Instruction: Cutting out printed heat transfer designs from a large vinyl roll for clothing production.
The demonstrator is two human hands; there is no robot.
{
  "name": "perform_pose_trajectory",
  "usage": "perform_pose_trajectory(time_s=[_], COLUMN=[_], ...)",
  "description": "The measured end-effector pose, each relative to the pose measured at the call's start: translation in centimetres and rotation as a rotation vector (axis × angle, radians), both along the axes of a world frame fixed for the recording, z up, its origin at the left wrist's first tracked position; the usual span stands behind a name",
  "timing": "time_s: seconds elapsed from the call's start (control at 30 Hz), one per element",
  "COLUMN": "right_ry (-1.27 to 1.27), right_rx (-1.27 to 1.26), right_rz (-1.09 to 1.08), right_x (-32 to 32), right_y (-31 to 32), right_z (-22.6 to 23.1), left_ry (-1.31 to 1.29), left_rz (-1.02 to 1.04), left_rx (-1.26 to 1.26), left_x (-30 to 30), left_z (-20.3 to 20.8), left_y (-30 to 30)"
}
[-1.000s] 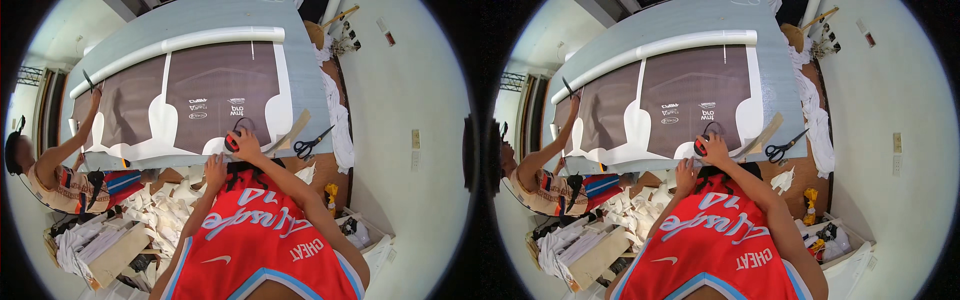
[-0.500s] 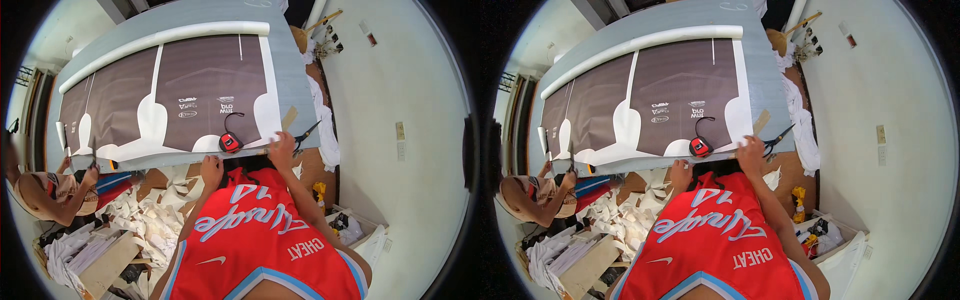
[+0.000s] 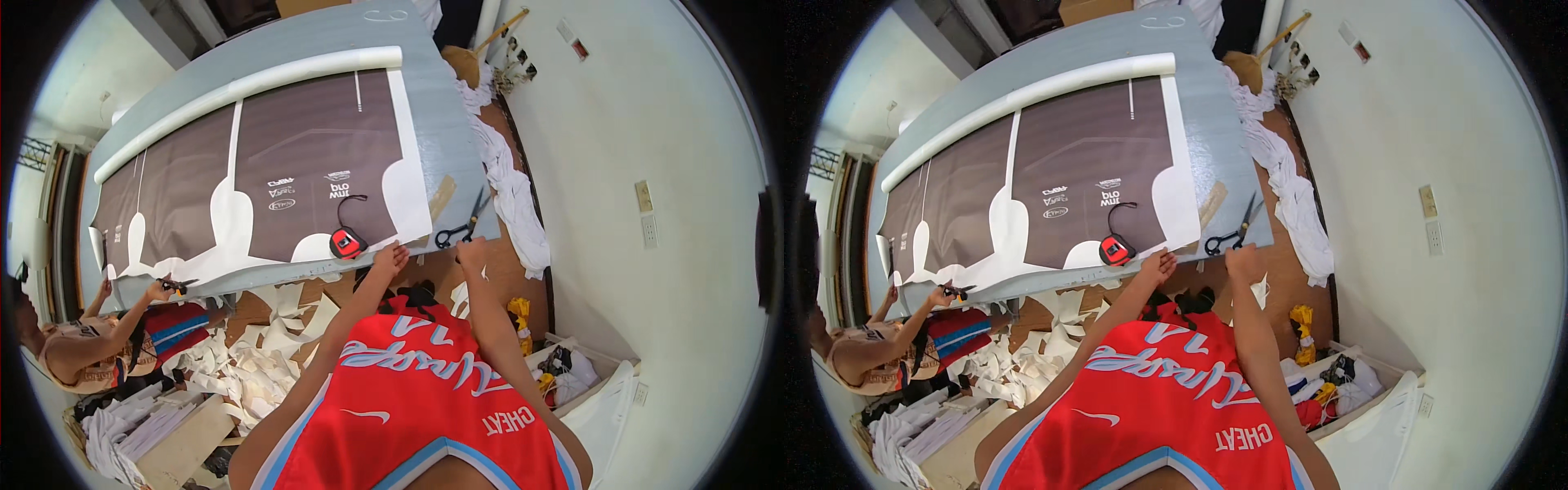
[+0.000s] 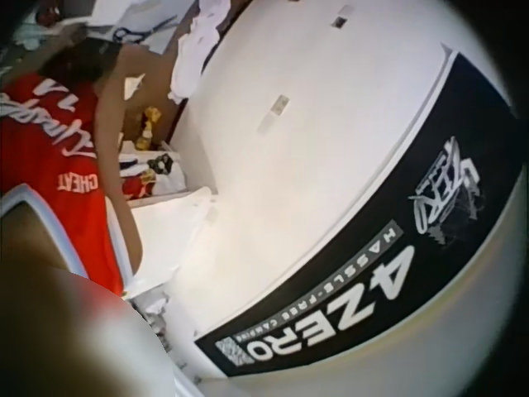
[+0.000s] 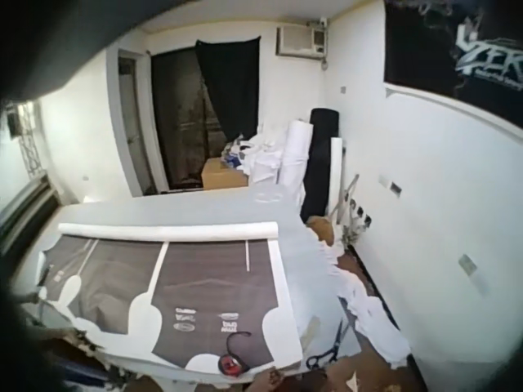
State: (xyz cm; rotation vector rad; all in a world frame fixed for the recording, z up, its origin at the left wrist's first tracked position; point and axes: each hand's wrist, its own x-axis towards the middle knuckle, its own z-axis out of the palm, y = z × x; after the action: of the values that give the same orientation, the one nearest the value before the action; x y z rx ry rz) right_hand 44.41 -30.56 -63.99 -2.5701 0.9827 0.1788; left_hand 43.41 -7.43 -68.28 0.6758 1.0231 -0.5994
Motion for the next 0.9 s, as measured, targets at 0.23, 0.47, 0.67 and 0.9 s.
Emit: perform_pose_trajectory(time_s=[0.23,0.47,0.67,0.9], right_ry=[-0.126,-0.093,-0.109,-0.051], right_rx=[-0.087,0.133,0.328,0.438], right_rz=[0.166,-0.052,-0.02,-0.075], right_x=[-1.4,-1.2,-1.4,-6.9], right_y=[0.4,4.3,2.3,0.3], right_z=[2.0,6.1,2.4,0.0], left_ry=[-0.001,-0.002,-0.045,-0.145], left_rz=[-0.001,-0.049,-0.021,0.06], left_rx=[0.074,0.137,0.217,0.196], left_x=[-0.6,-1.0,-2.3,-4.1], left_z=[0.1,0.9,1.3,1.2], left_y=[-0.6,-0.8,-1.7,-1.7])
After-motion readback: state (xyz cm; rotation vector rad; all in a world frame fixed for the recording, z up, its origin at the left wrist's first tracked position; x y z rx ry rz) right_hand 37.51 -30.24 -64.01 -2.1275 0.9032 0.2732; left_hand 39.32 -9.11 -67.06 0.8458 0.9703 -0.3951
